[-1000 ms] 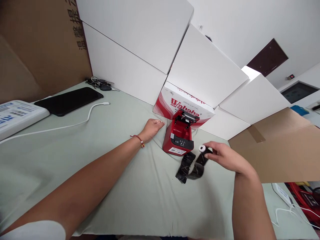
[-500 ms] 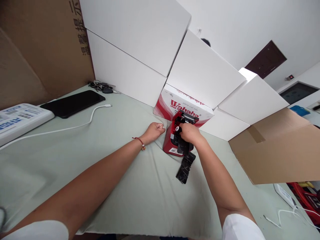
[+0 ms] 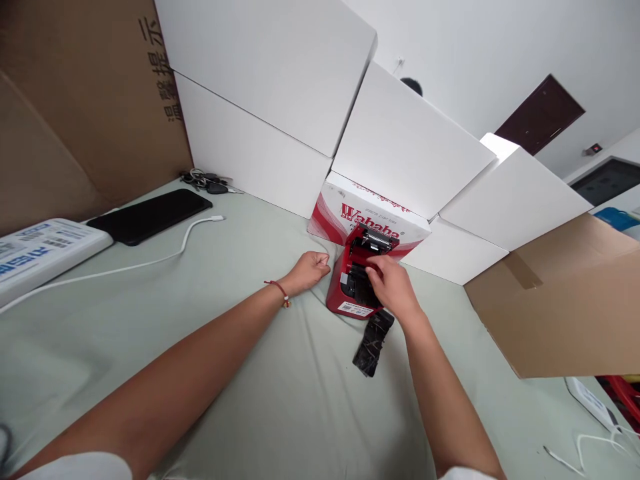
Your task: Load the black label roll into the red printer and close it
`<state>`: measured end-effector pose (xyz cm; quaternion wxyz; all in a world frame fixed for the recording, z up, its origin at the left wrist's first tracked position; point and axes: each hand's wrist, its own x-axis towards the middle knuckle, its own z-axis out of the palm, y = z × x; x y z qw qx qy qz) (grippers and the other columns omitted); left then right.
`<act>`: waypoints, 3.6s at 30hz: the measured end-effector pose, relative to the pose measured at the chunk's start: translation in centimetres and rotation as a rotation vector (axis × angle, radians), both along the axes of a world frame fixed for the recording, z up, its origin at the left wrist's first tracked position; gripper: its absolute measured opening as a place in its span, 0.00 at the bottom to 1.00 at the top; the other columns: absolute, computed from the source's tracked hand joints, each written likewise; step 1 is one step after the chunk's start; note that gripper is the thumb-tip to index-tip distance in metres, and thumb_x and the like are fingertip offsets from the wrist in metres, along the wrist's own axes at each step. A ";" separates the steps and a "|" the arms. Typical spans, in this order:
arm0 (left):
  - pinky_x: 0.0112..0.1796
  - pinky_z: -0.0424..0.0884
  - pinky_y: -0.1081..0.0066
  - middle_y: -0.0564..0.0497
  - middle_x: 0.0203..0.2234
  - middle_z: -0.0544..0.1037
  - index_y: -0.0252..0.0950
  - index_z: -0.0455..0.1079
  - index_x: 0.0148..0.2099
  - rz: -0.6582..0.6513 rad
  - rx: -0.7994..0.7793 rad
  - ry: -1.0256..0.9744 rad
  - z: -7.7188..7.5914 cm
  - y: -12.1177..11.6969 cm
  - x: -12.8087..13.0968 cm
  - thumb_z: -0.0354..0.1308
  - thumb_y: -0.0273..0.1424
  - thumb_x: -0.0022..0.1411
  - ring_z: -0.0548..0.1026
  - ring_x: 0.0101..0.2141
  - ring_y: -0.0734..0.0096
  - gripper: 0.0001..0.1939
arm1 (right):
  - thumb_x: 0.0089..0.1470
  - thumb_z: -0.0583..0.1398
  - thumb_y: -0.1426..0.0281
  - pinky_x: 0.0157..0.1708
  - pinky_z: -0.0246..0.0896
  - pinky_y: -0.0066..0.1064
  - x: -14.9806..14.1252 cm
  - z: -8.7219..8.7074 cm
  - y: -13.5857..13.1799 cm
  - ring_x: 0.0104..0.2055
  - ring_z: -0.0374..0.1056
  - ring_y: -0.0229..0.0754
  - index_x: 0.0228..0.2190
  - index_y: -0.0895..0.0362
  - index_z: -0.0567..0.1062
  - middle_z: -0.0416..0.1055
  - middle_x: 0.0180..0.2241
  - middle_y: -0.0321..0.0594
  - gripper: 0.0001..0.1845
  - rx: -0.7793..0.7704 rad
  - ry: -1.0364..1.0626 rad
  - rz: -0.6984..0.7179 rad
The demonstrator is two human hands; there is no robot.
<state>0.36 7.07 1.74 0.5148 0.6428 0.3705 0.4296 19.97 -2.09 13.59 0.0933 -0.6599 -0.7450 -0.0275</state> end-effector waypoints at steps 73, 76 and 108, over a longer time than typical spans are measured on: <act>0.76 0.42 0.51 0.50 0.81 0.44 0.51 0.43 0.80 -0.267 -0.093 -0.343 -0.8 -1.9 1.3 0.67 0.39 0.58 0.38 0.80 0.53 0.55 | 0.68 0.59 0.72 0.57 0.68 0.50 -1.0 -7.9 -8.6 0.53 0.74 0.50 0.55 0.51 0.78 0.81 0.53 0.45 0.17 0.567 0.371 0.247; 0.76 0.43 0.51 0.46 0.80 0.48 0.47 0.46 0.80 -0.300 -0.091 -0.375 -1.1 -1.8 1.4 0.67 0.38 0.59 0.43 0.79 0.51 0.52 | 0.72 0.56 0.63 0.50 0.72 0.43 0.2 -4.6 -7.6 0.46 0.77 0.48 0.43 0.53 0.82 0.84 0.43 0.43 0.15 0.363 0.519 0.186; 0.69 0.60 0.52 0.40 0.64 0.74 0.39 0.53 0.76 -0.365 -0.216 -0.422 0.4 -2.2 0.9 0.66 0.33 0.57 0.65 0.70 0.50 0.48 | 0.66 0.59 0.49 0.41 0.72 0.35 7.1 3.0 -4.1 0.45 0.77 0.47 0.54 0.52 0.75 0.80 0.54 0.45 0.25 -0.218 0.507 -0.091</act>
